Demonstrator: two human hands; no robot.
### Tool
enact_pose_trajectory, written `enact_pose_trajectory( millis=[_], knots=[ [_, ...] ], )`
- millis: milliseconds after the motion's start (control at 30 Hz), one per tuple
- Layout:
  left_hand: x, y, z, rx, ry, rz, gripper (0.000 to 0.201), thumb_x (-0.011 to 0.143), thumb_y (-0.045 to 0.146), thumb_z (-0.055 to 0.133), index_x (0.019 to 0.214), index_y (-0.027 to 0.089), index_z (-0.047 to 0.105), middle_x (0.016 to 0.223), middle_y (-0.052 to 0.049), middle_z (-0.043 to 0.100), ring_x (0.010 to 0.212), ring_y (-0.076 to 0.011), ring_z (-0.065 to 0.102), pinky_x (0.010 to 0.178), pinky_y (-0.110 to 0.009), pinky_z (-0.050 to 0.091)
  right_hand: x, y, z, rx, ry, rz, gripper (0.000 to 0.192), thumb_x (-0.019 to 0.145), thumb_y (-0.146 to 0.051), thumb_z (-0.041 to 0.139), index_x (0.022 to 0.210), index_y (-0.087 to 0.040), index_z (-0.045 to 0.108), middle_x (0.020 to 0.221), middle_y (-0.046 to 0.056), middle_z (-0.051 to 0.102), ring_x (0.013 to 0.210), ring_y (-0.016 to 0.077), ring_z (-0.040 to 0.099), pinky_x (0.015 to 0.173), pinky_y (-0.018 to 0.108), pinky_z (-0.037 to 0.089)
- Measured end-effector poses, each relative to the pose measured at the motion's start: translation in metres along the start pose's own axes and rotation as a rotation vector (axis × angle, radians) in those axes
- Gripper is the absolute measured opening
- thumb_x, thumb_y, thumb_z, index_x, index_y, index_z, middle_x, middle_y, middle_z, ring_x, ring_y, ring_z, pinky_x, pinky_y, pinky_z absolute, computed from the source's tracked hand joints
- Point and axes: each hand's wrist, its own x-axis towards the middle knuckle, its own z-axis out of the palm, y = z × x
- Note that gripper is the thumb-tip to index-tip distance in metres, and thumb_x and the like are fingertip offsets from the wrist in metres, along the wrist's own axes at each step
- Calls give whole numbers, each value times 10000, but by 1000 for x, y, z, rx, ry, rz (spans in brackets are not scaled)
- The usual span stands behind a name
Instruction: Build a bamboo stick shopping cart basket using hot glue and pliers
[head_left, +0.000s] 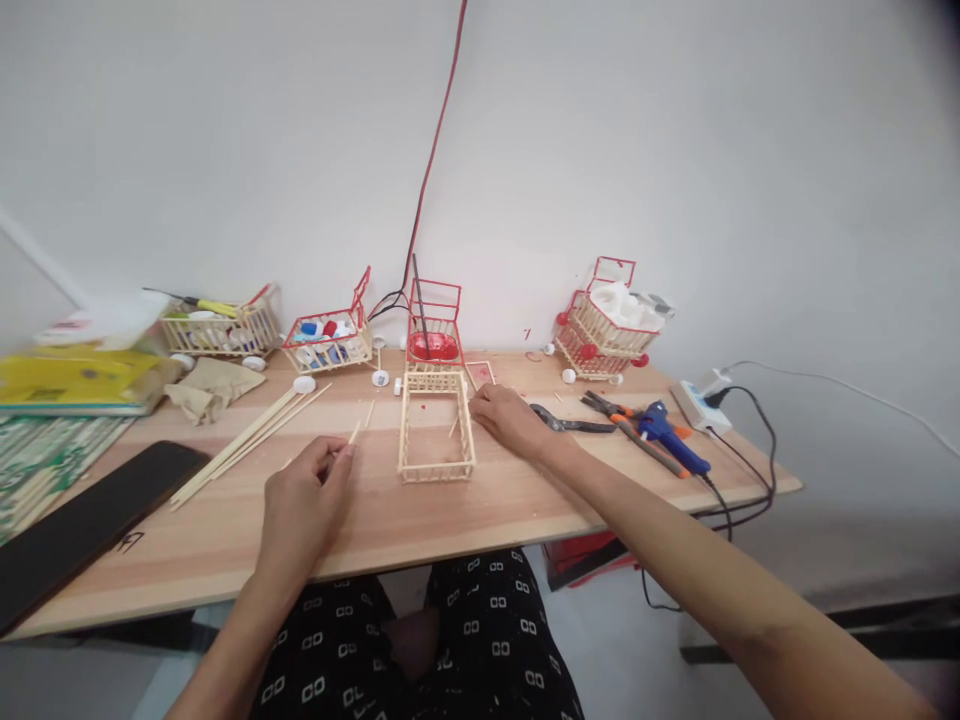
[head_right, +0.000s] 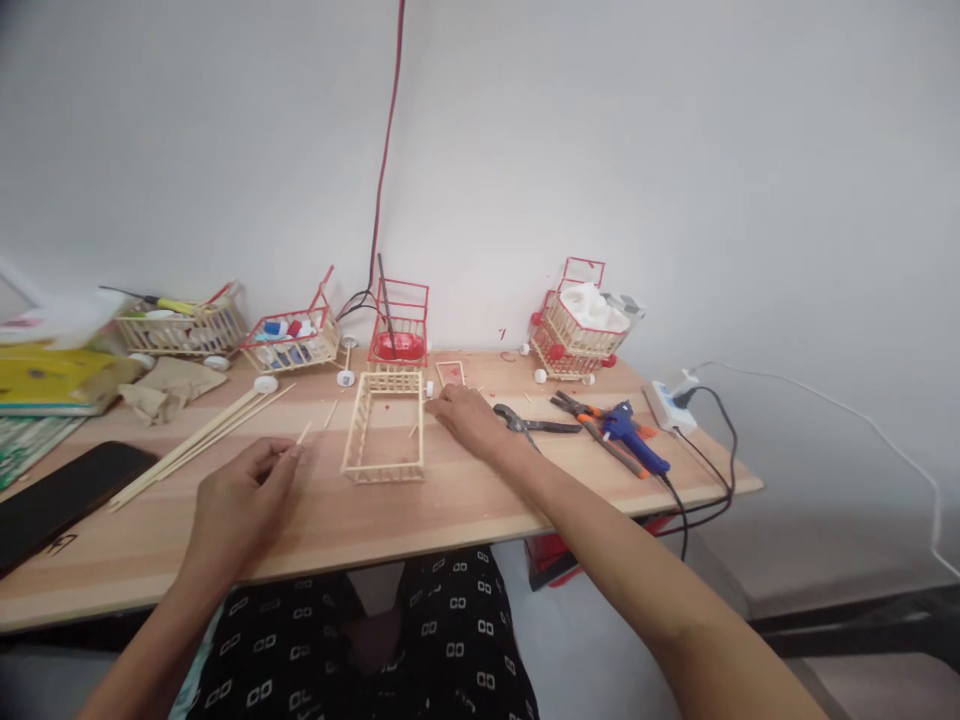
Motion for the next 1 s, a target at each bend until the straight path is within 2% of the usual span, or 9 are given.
enact_pose_trajectory(
  millis=[167,467,633,800,900,1000],
  knots=[
    [0,-2,1,9,-29,18,278,860,431,470,836,212,640,735,-12,714,696,-207,657,639,-273,407,9,6,-6,-106,-6,-89,175,948,-200,498,987,-170,666,1046,121,610,976,227,508,811,332,335],
    [-1,-1,-1,6,-35,3,297,865,435,466,830,208,654,723,4,706,675,-179,641,630,-251,398,19,25,-13,-213,-103,-385,230,969,-197,454,1092,-198,648,1129,111,606,995,220,497,887,357,348],
    [-1,-3,-1,-3,-37,-21,295,862,433,471,829,205,656,727,1,706,675,-178,639,624,-249,391,7,26,-19,-256,-148,-518,263,992,-196,398,1118,-200,629,1140,101,617,992,210,501,867,349,359],
    [-2,-3,-2,11,-26,-10,287,865,421,467,819,204,649,708,-1,687,660,-175,625,616,-252,383,-20,19,-24,-279,-188,-465,257,1000,-201,379,1082,-149,617,1040,114,637,945,211,516,841,339,375],
    [-4,0,-2,86,-35,-22,263,882,398,455,856,211,638,728,-7,680,665,-189,608,610,-271,373,-37,16,-35,-289,-209,-360,246,993,-183,379,999,-134,620,931,106,638,869,214,525,811,334,380],
    [-6,1,1,215,-47,2,224,896,346,448,875,215,629,807,-40,684,777,-237,603,623,-302,379,-50,11,-56,-286,-174,-195,232,971,-174,401,884,-153,615,857,99,630,812,215,531,767,327,377]
  ],
)
